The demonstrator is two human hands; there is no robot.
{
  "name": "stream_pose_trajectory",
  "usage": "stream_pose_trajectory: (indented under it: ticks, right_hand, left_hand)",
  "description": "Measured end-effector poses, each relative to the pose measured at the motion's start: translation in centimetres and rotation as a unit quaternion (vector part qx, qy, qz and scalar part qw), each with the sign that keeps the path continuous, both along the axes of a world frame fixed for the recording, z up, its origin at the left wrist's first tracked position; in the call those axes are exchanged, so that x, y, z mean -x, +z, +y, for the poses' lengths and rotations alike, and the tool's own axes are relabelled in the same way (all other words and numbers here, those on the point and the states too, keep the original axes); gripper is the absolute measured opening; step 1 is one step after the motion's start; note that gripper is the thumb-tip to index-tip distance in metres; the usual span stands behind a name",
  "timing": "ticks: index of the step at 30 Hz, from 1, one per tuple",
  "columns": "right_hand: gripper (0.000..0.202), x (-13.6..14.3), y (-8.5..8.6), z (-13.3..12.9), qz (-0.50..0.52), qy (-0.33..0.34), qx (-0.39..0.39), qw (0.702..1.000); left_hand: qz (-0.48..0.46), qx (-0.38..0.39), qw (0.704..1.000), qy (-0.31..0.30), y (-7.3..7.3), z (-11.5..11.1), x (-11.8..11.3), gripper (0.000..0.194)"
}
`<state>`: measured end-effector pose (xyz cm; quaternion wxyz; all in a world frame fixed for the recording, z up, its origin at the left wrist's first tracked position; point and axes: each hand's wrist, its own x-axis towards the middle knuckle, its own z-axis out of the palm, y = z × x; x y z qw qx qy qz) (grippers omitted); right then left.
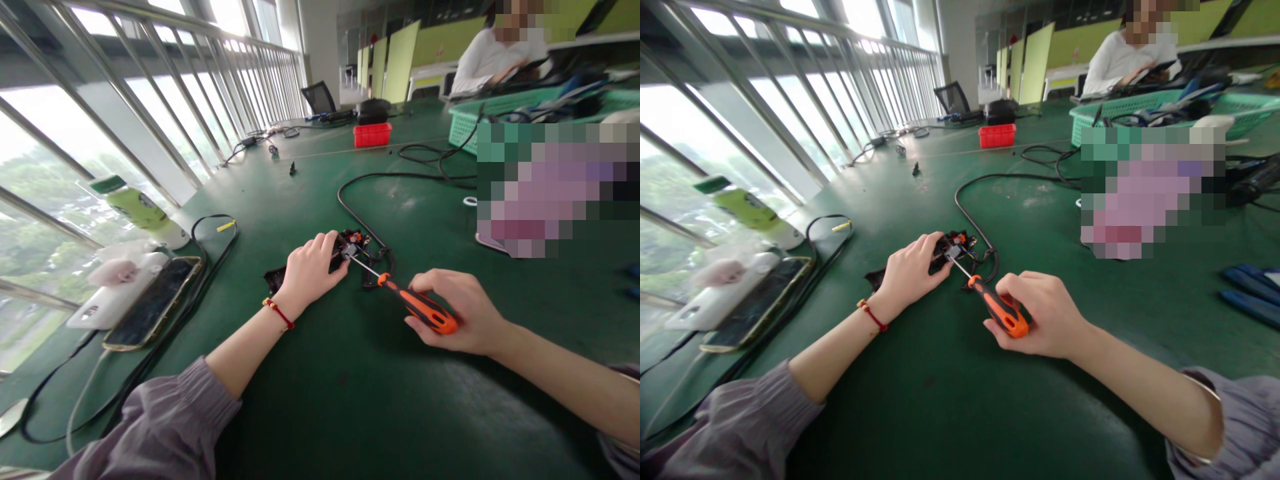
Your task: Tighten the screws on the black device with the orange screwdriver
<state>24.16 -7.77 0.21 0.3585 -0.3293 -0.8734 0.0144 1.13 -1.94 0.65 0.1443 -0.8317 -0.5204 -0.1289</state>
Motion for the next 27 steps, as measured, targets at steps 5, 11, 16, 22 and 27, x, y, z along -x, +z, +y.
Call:
stream_pose_trajectory:
  ticks: [5, 11, 16, 22, 27]
  right_hand:
    - [0.017, 0.06, 0.40, 0.02, 0.005, -0.016, -0.044, 0.999]
    - [0.013, 0.17, 0.54, 0.00, 0.043, -0.063, -0.074, 0.994]
    - [0.024, 0.22, 0.58, -0.29, 0.089, -0.088, -0.082, 0.989]
    - [0.023, 0.30, 0.51, -0.50, 0.093, -0.068, -0.067, 0.991]
    - [0.007, 0.06, 0.75, -0.37, 0.090, -0.117, -0.086, 0.985]
  left_hand:
    - [-0.003, 0.001, 1.000, -0.001, 0.00, 0.03, 0.01, 0.043]
    - [-0.003, 0.002, 1.000, -0.001, 0.02, 0.00, -0.03, 0.043]
    - [-0.002, 0.003, 1.000, 0.003, 0.03, -0.04, -0.09, 0.042]
    - [0.000, 0.001, 1.000, 0.003, 0.04, -0.03, -0.09, 0.042]
    - [-0.003, 0.002, 1.000, 0.004, 0.05, -0.05, -0.05, 0.043]
